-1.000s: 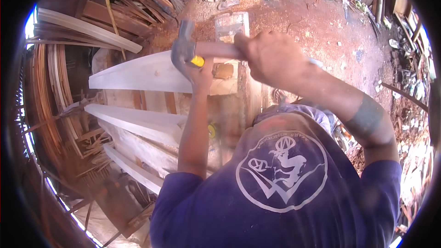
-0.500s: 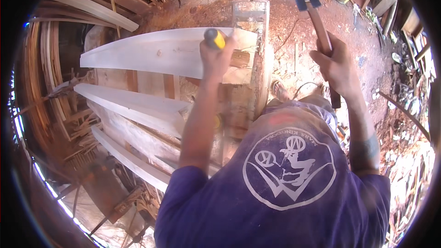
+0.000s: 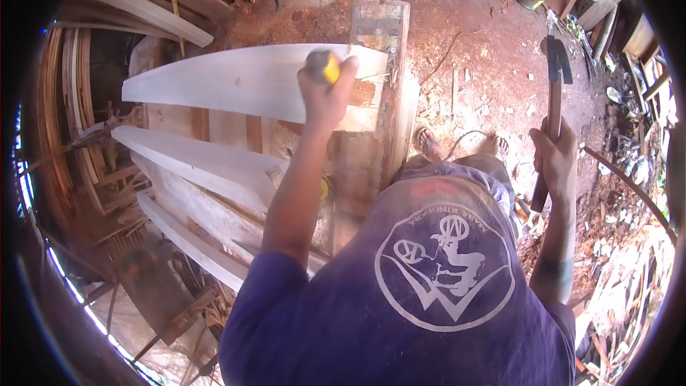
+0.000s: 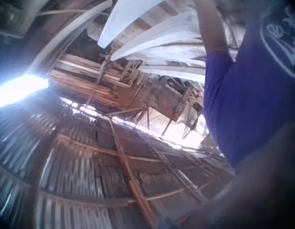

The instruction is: The person uses a hammer and a chisel to cut a notch into a wooden beam, striking the chisel with the hammer to remove small pieces of wood.

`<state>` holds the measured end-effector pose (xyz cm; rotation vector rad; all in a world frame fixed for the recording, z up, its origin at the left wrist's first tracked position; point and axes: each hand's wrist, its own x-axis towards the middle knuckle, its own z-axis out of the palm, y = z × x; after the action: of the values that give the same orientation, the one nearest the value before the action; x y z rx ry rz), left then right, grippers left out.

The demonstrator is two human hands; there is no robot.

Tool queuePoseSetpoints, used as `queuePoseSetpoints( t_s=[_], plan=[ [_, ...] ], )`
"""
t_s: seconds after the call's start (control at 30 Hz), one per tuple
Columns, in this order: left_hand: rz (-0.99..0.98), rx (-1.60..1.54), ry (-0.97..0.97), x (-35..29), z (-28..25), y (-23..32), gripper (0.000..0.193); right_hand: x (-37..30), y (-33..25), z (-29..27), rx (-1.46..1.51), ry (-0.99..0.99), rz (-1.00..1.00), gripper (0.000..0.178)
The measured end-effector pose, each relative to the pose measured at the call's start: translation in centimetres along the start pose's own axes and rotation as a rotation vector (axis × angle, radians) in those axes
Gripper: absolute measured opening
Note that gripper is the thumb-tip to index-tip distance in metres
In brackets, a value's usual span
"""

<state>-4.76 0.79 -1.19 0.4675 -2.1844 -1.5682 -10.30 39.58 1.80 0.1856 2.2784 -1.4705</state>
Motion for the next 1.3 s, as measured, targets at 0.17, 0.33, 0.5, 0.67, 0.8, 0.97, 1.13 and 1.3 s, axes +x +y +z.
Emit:
queuePoseSetpoints(
  t_s=[0.17,0.33,0.5,0.67,0.8,0.97,1.13,1.3],
  plan=[
    [-0.043,-0.161,0.035,-0.8,-2.0,0.6,0.024,-0.1,0.7,0.6,0.044,-0.016,0.018,0.014],
    [0.047,-0.103,-0.016,-0.7,-1.4,-0.4,0.029,0.3,-3.0,2.3,-0.345,0.007,-0.341,0.012],
    [-0.003,-0.124,-0.005,-0.9,-1.9,0.1,0.027,1.1,-15.5,2.9,-0.327,0.05,-1.015,0.01],
    [-0.037,-0.194,0.048,-1.1,-1.1,0.6,0.023,-0.5,-17.9,8.6,-0.153,0.001,-1.171,0.024],
    [0.043,-0.232,0.006,-1.6,-0.9,-1.0,0.024,-0.6,-14.9,10.6,-0.875,-0.316,-0.955,0.036],
    [-0.028,-0.123,-0.013,-1.8,-0.9,-0.7,0.023,-0.4,-19.5,8.0,-0.531,-0.146,-1.097,0.027],
    [0.105,-0.041,0.029,-1.3,-2.5,-5.8,0.023,-0.4,-13.6,10.4,-0.608,-0.099,-1.143,0.017],
    [-0.035,-0.082,-0.029,-2.1,-0.6,-0.6,0.026,-0.2,-16.7,7.7,-0.548,-0.204,-1.043,0.029]
  ],
)
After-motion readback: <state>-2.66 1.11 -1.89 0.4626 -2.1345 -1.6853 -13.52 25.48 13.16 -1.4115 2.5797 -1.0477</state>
